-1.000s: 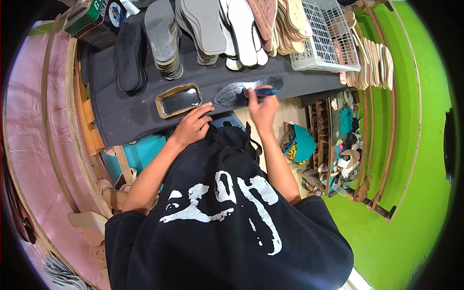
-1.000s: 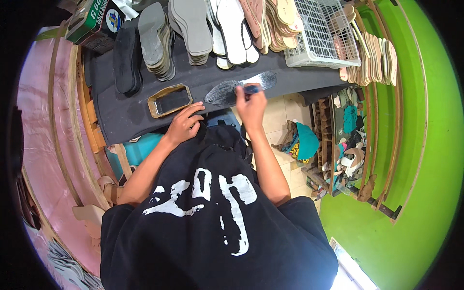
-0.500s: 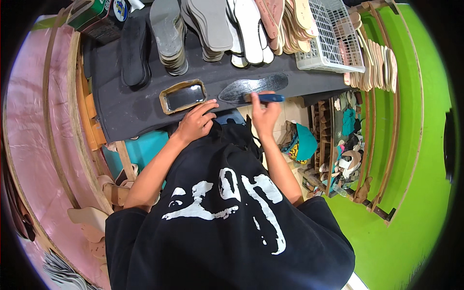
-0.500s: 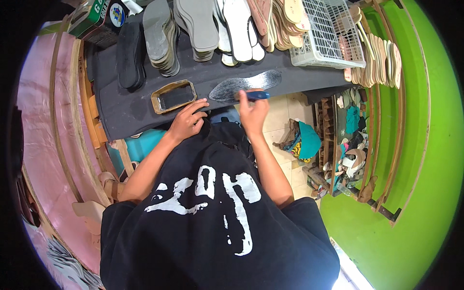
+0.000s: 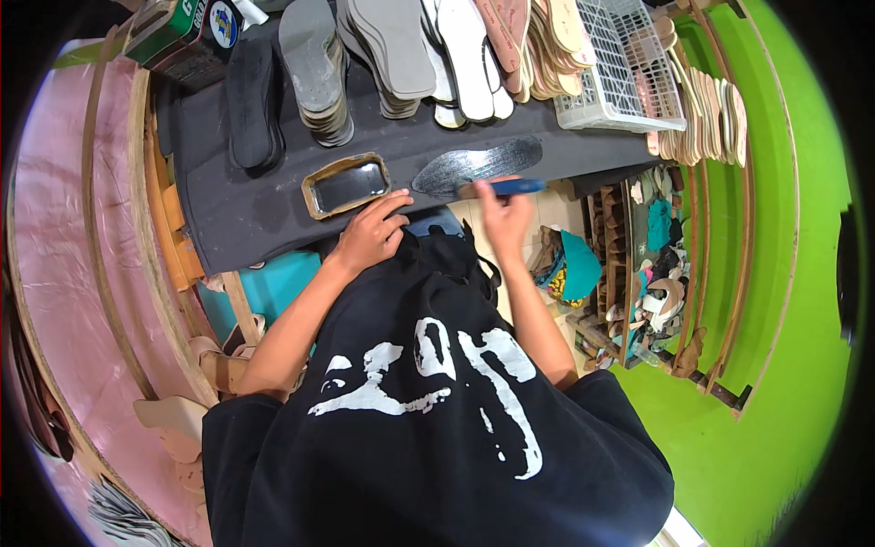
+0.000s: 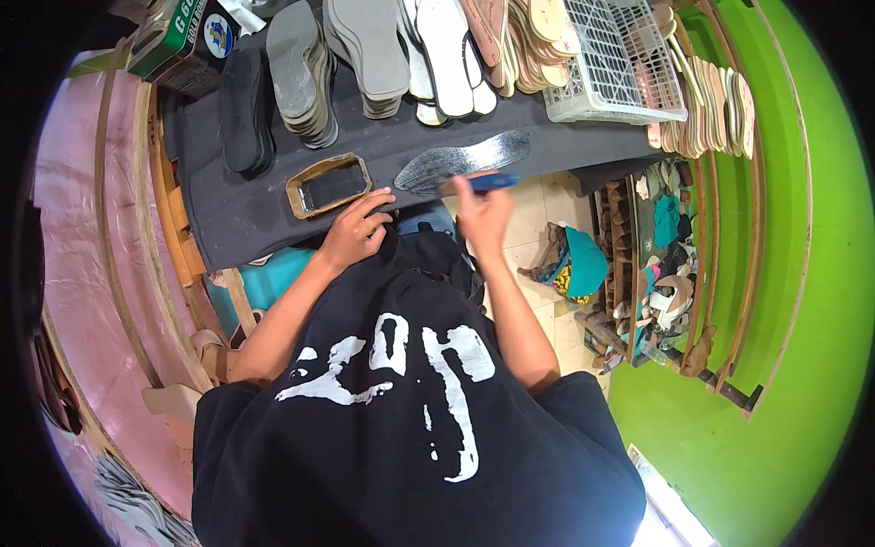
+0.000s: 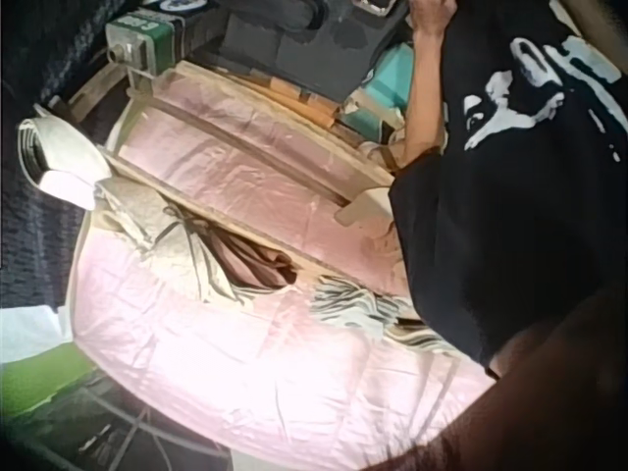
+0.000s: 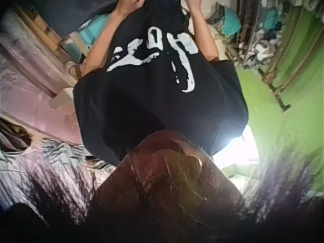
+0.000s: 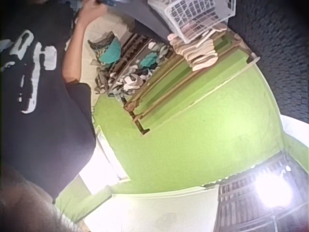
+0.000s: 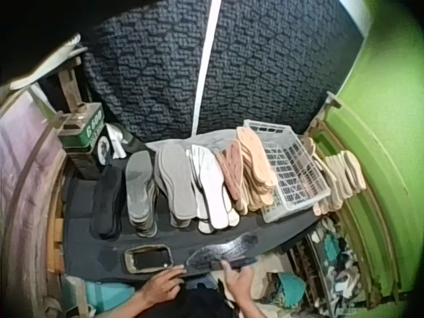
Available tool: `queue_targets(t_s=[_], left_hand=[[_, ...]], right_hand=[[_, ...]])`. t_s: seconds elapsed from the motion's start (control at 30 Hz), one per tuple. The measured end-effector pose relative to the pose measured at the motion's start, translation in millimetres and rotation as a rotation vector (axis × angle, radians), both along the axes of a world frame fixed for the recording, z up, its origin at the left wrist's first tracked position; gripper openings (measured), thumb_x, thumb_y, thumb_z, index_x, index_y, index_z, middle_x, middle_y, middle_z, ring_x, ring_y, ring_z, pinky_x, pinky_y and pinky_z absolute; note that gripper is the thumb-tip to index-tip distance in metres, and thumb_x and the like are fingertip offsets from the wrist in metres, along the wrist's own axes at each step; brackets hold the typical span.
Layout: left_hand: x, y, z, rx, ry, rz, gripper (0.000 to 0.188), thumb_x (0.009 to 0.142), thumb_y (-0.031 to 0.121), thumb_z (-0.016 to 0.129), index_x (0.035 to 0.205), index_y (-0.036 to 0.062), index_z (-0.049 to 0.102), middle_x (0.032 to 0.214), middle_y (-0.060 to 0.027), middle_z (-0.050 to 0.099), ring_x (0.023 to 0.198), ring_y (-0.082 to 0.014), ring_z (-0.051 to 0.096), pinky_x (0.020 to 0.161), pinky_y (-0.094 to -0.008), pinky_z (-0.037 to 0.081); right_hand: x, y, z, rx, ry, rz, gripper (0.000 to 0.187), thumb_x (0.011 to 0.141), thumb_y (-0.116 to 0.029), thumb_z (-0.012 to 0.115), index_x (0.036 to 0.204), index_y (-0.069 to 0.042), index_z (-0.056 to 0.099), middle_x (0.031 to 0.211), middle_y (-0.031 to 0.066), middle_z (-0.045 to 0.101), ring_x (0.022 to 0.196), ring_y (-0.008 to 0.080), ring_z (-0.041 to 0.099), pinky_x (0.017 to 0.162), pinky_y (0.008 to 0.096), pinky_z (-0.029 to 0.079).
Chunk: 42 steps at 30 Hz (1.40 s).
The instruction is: The person takes a shoe insole, applies adhesive across its surface using a brush dipped into a container of glue, places the coated insole into a basket, and applies adhesive to another shoe insole with the brush.
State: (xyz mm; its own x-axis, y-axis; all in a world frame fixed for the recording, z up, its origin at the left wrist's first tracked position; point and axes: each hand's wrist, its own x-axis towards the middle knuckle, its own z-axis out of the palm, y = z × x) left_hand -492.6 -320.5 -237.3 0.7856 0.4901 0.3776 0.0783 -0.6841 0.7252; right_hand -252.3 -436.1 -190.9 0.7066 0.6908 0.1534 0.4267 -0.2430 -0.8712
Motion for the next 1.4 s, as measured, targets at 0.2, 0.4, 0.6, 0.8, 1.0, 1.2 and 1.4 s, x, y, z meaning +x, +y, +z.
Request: queue_targets(t_s=[0.2, 0.4, 0.6, 0.8, 1.0, 1.2, 1.4], left_hand=[[-1.4, 0.5, 0.7, 0.0, -0.003, -0.018, 0.018, 0.08, -0.007, 0.072, 0.097, 0.0008, 0.075, 0.137, -0.0141, 0.071, 0.139, -0.0355, 0.064, 0.116, -0.0471, 0.054], [-2.3, 2.6, 2.0, 0.019, 0.024, -0.038, 0.016, 0.082, -0.006, 0.072, 0.096, -0.0018, 0.076, 0.138, -0.0154, 0.07, 0.14, -0.0345, 0.063, 0.117, -0.0465, 0.053], [-2.2, 4.2, 10.9, -0.002, 0.046, -0.067, 0.016, 0.081, -0.007, 0.071, 0.095, -0.0017, 0.076, 0.139, -0.0151, 0.07, 0.142, -0.0346, 0.061, 0.119, -0.0475, 0.052], [-4.4, 4.7, 8.0, 0.005, 0.041, -0.067, 0.016, 0.08, -0.007, 0.071, 0.095, -0.0012, 0.076, 0.141, -0.0152, 0.069, 0.143, -0.0347, 0.061, 0.12, -0.0476, 0.051], [-3.1, 5.7, 8.7, 0.007, 0.048, -0.061, 0.015, 0.08, -0.007, 0.071, 0.094, -0.0016, 0.075, 0.141, -0.0152, 0.069, 0.143, -0.0348, 0.061, 0.12, -0.0477, 0.051], [-1.7, 2.7, 6.9, -0.004, 0.049, -0.046, 0.014, 0.081, -0.006, 0.071, 0.093, -0.001, 0.075, 0.14, -0.0145, 0.07, 0.142, -0.0348, 0.062, 0.119, -0.0475, 0.052], [-1.3, 0.1, 7.5, -0.003, 0.038, -0.01, 0.013, 0.081, -0.006, 0.071, 0.093, -0.0006, 0.075, 0.137, -0.0134, 0.072, 0.14, -0.034, 0.064, 0.118, -0.0474, 0.053]], right_hand=[[32.3, -6.1, 4.6, 0.031, -0.276, -0.098, 0.012, 0.092, -0.006, 0.082, 0.096, -0.003, 0.071, 0.087, 0.0111, 0.072, 0.078, 0.025, 0.068, 0.075, 0.0362, 0.054], [-31.0, 6.7, 14.4, 0.018, -0.566, 0.461, 0.022, 0.077, 0.001, 0.08, 0.097, -0.004, 0.071, 0.095, 0.0126, 0.067, 0.091, 0.0323, 0.067, 0.08, 0.0409, 0.055], [81.4, 10.4, -6.8, -0.075, 0.047, -0.049, 0.024, 0.093, -0.02, 0.088, 0.093, 0.0, 0.075, 0.086, 0.0062, 0.08, 0.073, 0.0114, 0.071, 0.066, 0.0315, 0.056], [114.4, 7.3, 5.9, -0.081, -0.414, -0.059, 0.016, 0.09, -0.008, 0.082, 0.1, -0.002, 0.071, 0.086, 0.0135, 0.07, 0.074, 0.03, 0.068, 0.07, 0.0405, 0.054], [-2.8, 3.0, 17.0, 0.034, -0.532, 0.395, 0.015, 0.085, -0.002, 0.079, 0.092, -0.005, 0.066, 0.089, 0.0131, 0.059, 0.088, 0.036, 0.062, 0.077, 0.0432, 0.052], [71.9, 0.7, 1.6, -0.011, -0.085, 0.067, 0.017, 0.091, -0.013, 0.087, 0.092, -0.001, 0.075, 0.078, 0.0098, 0.074, 0.066, 0.0207, 0.067, 0.064, 0.0368, 0.053], [124.1, -5.4, 1.6, 0.05, -0.336, -0.149, 0.017, 0.092, -0.009, 0.085, 0.095, -0.001, 0.07, 0.085, 0.0142, 0.073, 0.073, 0.0269, 0.071, 0.068, 0.037, 0.055]])
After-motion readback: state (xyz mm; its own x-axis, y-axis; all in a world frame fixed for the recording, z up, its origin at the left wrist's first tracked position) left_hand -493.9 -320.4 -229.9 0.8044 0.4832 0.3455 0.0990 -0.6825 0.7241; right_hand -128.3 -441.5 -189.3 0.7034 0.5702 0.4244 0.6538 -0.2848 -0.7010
